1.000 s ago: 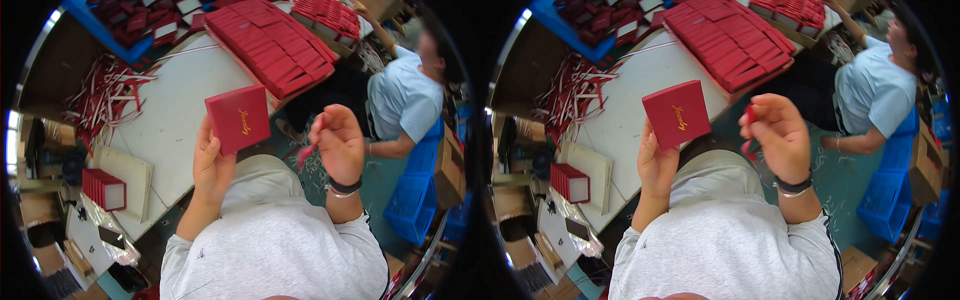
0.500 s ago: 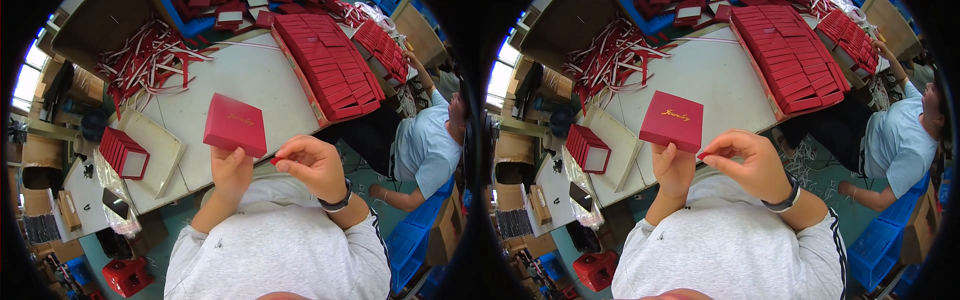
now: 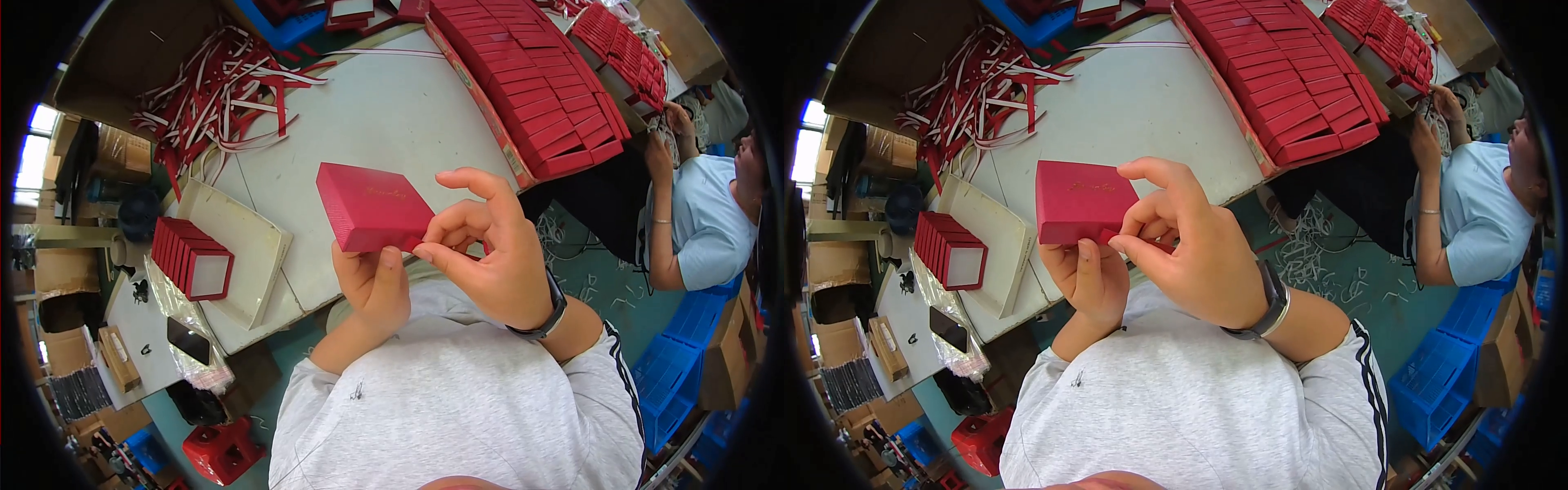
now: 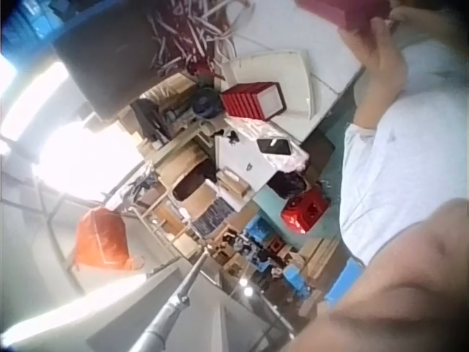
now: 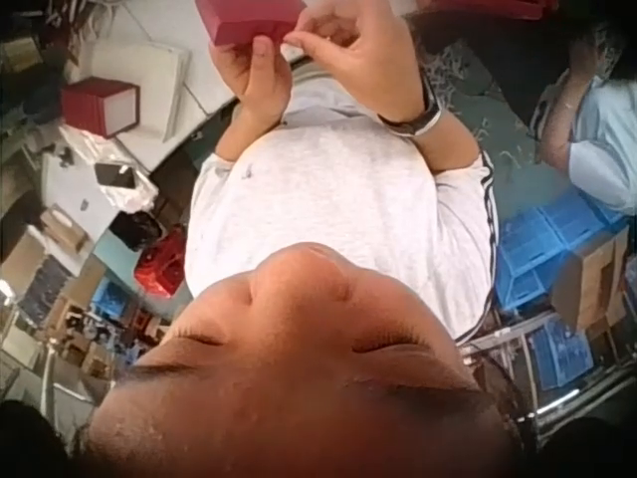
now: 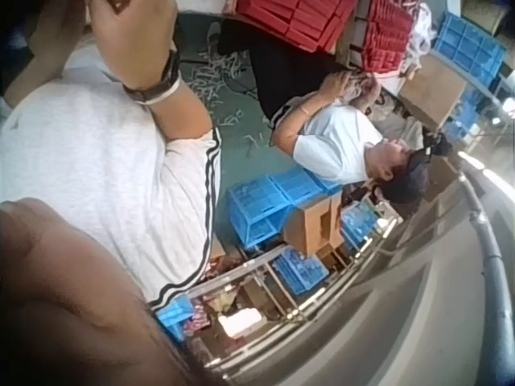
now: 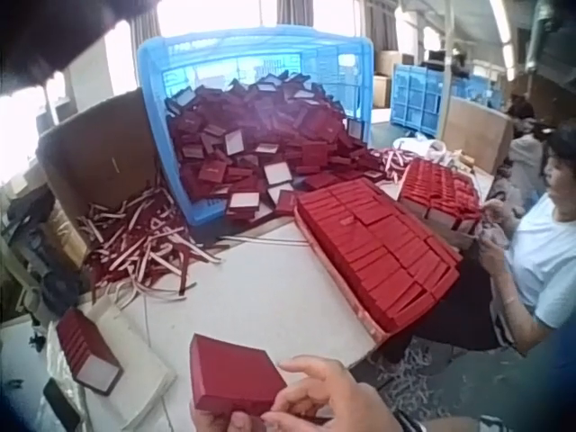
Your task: Assembling and packaging red jewelry boxes by inserting ribbon lining and organizing them on a production table.
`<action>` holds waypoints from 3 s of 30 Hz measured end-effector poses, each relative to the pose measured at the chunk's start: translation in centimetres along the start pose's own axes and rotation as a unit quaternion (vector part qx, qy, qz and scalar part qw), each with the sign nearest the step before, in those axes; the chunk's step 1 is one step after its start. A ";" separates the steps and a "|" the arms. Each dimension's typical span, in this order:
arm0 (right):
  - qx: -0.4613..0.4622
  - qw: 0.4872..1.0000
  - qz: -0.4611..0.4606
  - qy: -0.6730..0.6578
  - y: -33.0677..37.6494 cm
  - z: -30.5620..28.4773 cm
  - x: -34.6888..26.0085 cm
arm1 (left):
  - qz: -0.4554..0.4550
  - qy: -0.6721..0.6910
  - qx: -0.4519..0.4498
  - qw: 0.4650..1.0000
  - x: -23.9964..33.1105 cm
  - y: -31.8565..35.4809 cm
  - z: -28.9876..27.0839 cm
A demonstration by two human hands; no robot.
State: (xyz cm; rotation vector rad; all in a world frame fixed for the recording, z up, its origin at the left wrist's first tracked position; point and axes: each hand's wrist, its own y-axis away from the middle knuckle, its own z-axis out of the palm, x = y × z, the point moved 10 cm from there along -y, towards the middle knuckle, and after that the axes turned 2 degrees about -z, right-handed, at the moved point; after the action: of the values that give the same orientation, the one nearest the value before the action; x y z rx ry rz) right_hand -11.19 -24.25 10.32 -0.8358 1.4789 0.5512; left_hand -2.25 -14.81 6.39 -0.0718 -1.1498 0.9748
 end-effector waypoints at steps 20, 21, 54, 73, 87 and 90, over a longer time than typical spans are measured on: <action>0.048 0.975 -0.012 0.216 -0.8 -0.7 0.7 | 0.115 -0.306 0.031 0.945 4.2 -0.1 -1.7; -0.001 0.982 -0.014 0.188 -0.9 0.1 1.2 | 0.114 -0.307 0.032 0.944 4.0 -0.2 -1.7; -0.044 0.962 0.138 0.233 -0.8 -2.6 4.0 | 0.043 -0.018 0.195 0.980 4.5 -1.9 -8.4; -0.049 0.974 -0.033 0.219 -1.5 -4.0 3.5 | -0.019 0.001 0.254 0.967 2.8 -2.4 -10.5; -0.033 0.978 -0.013 0.206 -2.8 -5.1 5.1 | -0.112 0.268 0.168 0.942 1.3 -2.0 -8.4; -0.025 0.977 -0.056 0.205 -3.4 -5.2 4.7 | -0.146 0.345 0.175 0.911 0.2 -1.6 -7.9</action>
State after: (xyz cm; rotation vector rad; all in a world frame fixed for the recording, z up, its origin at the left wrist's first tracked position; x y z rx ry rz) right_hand -11.61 -31.16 6.68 -1.1127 1.7841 0.3438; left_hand 4.98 -12.38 3.78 0.0442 -0.3117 0.7752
